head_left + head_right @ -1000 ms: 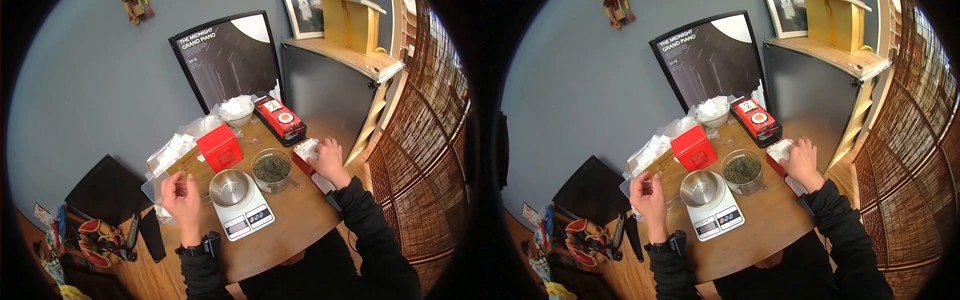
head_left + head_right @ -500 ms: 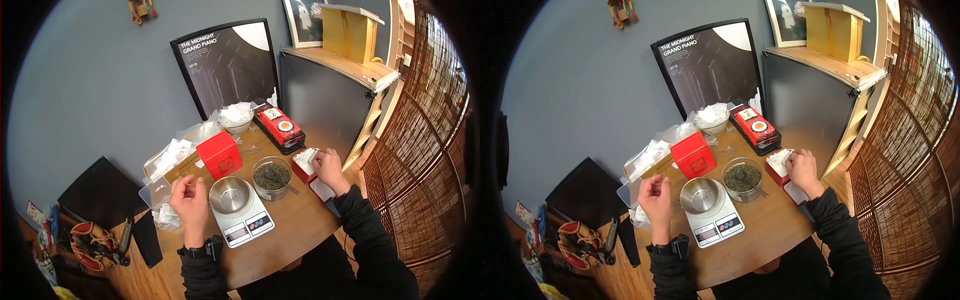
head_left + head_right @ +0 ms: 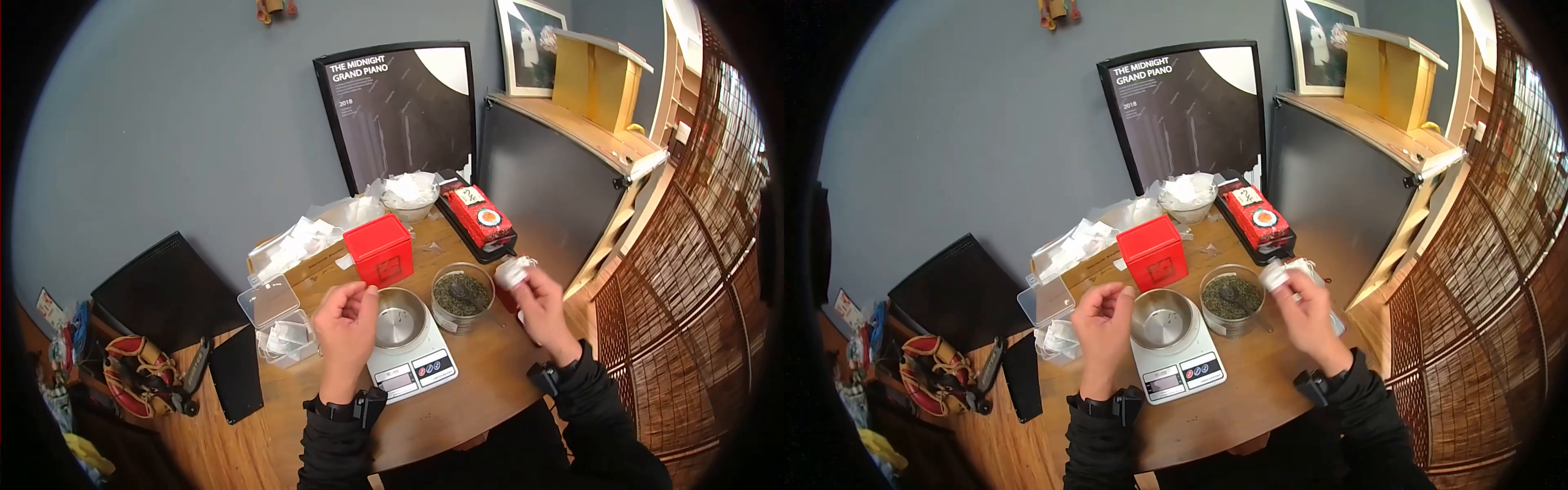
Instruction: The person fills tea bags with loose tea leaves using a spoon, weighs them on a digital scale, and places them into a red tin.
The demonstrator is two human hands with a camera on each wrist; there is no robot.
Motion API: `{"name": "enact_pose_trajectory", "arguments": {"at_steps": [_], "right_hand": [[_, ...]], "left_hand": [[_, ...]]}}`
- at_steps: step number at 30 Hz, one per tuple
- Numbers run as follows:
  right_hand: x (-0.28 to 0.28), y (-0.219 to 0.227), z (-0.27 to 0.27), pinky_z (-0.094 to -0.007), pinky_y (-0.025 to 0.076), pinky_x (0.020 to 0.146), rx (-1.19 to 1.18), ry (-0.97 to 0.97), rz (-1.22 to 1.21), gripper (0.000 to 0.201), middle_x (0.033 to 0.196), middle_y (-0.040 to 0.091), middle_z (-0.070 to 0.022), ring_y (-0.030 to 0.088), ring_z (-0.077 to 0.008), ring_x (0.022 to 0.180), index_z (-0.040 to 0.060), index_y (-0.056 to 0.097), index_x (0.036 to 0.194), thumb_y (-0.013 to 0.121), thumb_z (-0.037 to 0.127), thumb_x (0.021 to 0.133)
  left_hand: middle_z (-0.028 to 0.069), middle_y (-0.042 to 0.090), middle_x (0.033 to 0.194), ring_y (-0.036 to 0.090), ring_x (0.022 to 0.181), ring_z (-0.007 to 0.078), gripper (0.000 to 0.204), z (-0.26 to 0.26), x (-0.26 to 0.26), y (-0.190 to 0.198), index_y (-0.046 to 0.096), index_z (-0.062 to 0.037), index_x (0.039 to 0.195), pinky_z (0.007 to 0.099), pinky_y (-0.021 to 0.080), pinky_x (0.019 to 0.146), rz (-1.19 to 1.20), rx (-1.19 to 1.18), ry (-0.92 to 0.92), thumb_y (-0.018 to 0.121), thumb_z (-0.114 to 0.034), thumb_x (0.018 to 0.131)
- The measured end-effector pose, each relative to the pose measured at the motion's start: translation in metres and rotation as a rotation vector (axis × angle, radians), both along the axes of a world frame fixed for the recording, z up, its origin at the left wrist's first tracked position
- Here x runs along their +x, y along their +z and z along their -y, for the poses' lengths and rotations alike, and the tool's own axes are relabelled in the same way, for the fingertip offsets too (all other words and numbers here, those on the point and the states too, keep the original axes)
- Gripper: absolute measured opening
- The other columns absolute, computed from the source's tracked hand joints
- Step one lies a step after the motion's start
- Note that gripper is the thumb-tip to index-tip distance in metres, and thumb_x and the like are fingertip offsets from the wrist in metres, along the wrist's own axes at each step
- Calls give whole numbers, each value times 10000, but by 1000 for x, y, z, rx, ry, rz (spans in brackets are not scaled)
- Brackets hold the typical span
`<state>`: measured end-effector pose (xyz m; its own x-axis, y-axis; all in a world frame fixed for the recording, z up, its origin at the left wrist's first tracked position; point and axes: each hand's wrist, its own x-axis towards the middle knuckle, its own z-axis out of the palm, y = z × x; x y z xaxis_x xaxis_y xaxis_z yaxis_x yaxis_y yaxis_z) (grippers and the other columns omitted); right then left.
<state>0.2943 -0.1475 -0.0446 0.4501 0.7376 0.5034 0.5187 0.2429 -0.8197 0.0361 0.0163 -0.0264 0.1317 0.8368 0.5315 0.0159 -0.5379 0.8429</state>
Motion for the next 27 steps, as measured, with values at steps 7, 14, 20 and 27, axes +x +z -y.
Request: {"name": "enact_pose_trajectory", "arguments": {"at_steps": [7, 14, 20, 27], "right_hand": [[-61, 16, -45, -234, 480, 808, -101, 531, -307, 186, 984, 650, 7, 571, -57, 907, -22, 640, 1142, 587, 97, 1009], [-75, 26, -82, -234, 471, 779, -260, 748, -271, 190, 977, 667, 3, 563, -54, 892, -17, 660, 1137, 600, 105, 1005], [-74, 13, -91, -234, 473, 776, -215, 781, -377, 188, 967, 665, 3, 566, -56, 894, -17, 665, 1126, 612, 111, 999], [-63, 33, -94, -276, 498, 852, -224, 826, -431, 341, 1030, 686, -22, 631, -98, 953, 13, 588, 1255, 671, 62, 928]], "left_hand": [[48, 719, 975, 634, 850, 75, 323, 7, -4, 5, 668, 14, 1195, 232, 508, 759, -44, -202, -402, 734, -134, 915], [98, 697, 1097, 653, 990, 128, 428, 1, -7, 1, 578, 20, 1318, 269, 526, 872, 109, -157, -600, 671, 52, 902], [92, 698, 1028, 654, 886, 98, 434, -5, -13, -1, 586, 24, 1285, 224, 527, 780, 213, -208, -504, 675, 98, 867], [68, 694, 998, 630, 848, 77, 508, -4, -18, 6, 539, 5, 1352, 216, 512, 752, 15, -193, -509, 672, 96, 871]]}}
